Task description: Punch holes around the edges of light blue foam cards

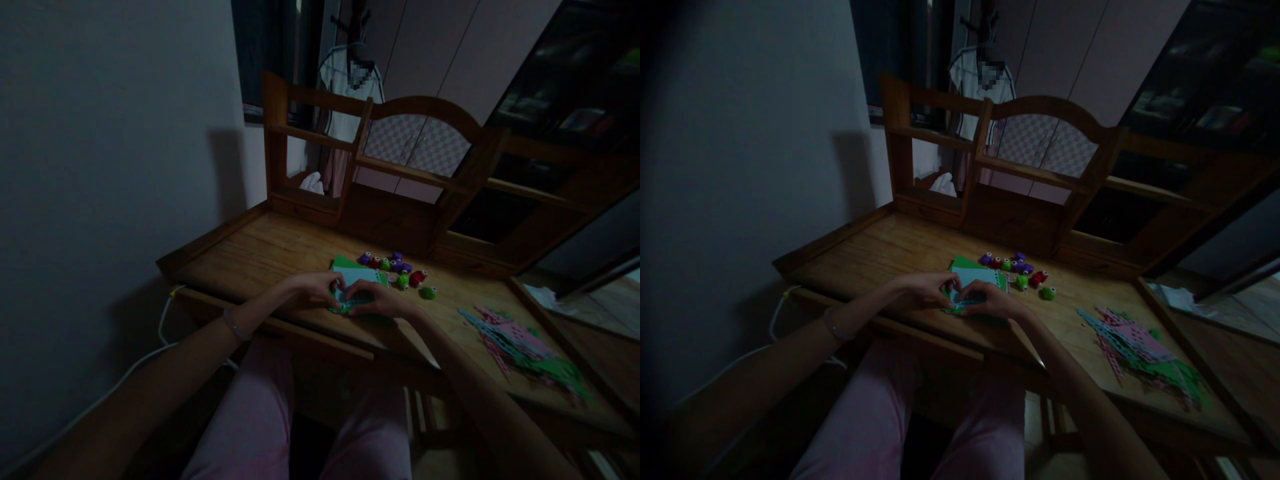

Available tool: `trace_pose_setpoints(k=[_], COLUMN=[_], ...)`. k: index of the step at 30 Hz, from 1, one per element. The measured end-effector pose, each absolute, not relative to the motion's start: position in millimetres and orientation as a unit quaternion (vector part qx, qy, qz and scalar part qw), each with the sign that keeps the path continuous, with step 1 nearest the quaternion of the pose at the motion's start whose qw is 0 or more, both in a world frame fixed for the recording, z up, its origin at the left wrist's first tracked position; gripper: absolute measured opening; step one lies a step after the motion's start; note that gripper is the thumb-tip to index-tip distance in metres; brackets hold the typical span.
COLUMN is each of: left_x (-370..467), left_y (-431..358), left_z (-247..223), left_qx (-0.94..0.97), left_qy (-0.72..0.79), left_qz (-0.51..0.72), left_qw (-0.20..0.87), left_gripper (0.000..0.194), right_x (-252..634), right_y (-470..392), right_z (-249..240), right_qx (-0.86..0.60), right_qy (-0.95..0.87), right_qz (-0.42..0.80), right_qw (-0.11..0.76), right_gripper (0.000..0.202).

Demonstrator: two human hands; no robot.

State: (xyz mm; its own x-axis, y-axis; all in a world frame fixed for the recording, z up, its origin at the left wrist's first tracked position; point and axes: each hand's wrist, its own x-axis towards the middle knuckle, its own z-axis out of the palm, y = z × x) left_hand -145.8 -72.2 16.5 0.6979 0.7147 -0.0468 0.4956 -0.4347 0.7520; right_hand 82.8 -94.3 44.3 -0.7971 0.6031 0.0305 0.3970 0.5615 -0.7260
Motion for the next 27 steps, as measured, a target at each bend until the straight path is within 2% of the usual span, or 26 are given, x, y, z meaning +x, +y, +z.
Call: trace_pose_setpoints(k=[3,8,16,21,27], left_x=[-145.2,-144.2,-145.6,-135.1,-122.0], left_y=[-71.0,-67.9,-66.9,-62.2,-56.8], left_z=[13.8,9.4,9.9,14.0,23.6], left_qx=[0.826,0.823,0.829,0.824,0.827], left_qy=[0.362,0.369,0.362,0.406,0.451], left_qz=[0.147,0.142,0.142,0.098,0.033], left_qw=[0.405,0.408,0.402,0.383,0.333], left_gripper=[0.049,0.048,0.039,0.031,0.034], right_x=[75.9,77.5,109.1,113.5,109.2], right_y=[-87.9,-84.8,-90.2,-95.0,-84.7], right_z=[34.7,28.9,42.1,53.8,42.9], right_qx=[-0.275,-0.282,-0.294,-0.330,-0.311], right_qy=[-0.877,-0.870,-0.867,-0.829,-0.865], right_qz=[0.362,0.365,0.379,0.434,0.376], right_qw=[0.159,0.174,0.133,0.122,0.117], right_gripper=[0.026,0.026,0.023,0.038,0.031])
